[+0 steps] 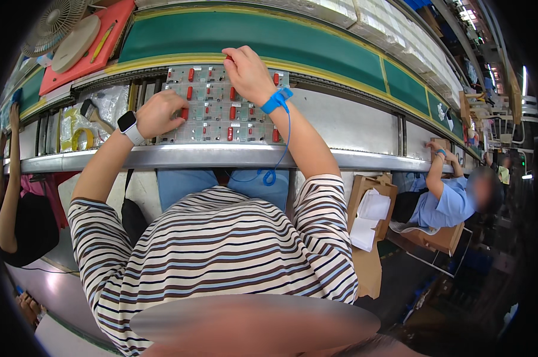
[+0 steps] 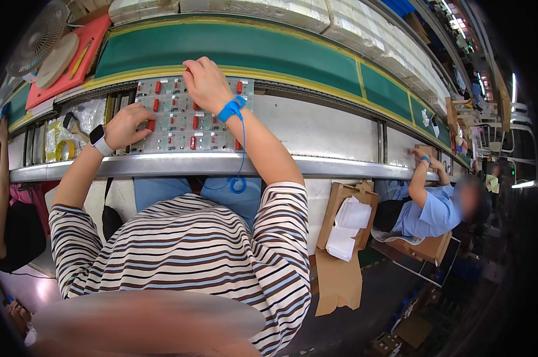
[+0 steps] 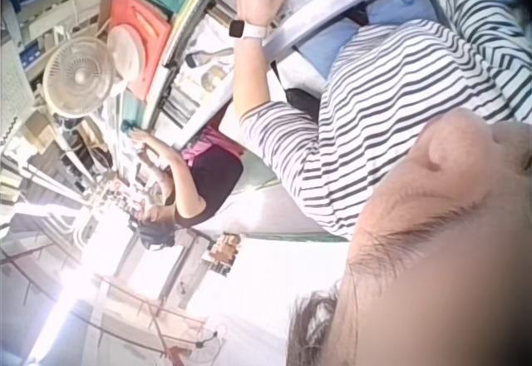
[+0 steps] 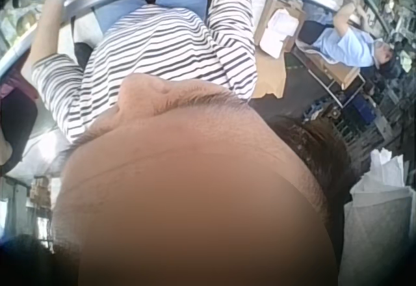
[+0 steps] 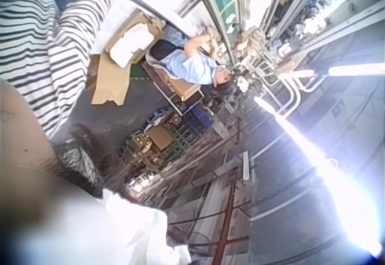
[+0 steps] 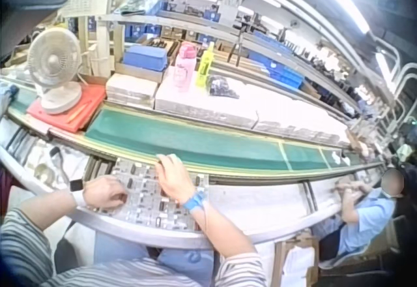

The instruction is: Assembling small electronic components onto a tray and checking a document.

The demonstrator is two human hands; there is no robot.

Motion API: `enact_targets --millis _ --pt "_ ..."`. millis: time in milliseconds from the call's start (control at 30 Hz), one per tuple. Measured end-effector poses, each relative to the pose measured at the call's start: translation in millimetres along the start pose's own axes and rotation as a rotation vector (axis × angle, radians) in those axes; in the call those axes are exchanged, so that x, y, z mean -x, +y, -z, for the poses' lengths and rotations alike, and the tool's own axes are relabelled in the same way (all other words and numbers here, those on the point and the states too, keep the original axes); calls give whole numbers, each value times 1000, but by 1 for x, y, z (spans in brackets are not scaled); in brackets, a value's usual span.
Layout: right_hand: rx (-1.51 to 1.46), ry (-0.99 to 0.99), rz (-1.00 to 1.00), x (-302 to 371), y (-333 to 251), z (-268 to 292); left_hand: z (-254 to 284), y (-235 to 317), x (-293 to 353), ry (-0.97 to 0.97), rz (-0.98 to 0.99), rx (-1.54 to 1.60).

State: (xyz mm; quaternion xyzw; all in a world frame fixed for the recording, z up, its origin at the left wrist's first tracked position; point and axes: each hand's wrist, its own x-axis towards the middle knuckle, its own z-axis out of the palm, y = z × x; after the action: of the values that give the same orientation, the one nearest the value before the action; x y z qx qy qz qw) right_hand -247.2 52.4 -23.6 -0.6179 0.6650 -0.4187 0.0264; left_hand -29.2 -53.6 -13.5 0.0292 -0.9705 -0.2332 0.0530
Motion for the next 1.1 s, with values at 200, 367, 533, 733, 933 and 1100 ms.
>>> enact_targets --millis 200,367,533,733,933,1100 --pt "12 -64 4 7 -20 8 1 7 -6 -26 -36 -116" --pt "-7 -214 49 29 -38 10 -6 4 -9 -63 -19 -111" --pt "-2 -390 71 54 -68 13 -27 7 -17 45 -25 -86" --pt "80 -445 147 68 -72 -7 -30 3 -18 72 -68 -46" --pt "157 -503 68 65 -80 -19 -27 -3 -21 42 -62 1" --pt "212 -522 80 61 -85 -19 -29 -8 -22 51 -81 44"
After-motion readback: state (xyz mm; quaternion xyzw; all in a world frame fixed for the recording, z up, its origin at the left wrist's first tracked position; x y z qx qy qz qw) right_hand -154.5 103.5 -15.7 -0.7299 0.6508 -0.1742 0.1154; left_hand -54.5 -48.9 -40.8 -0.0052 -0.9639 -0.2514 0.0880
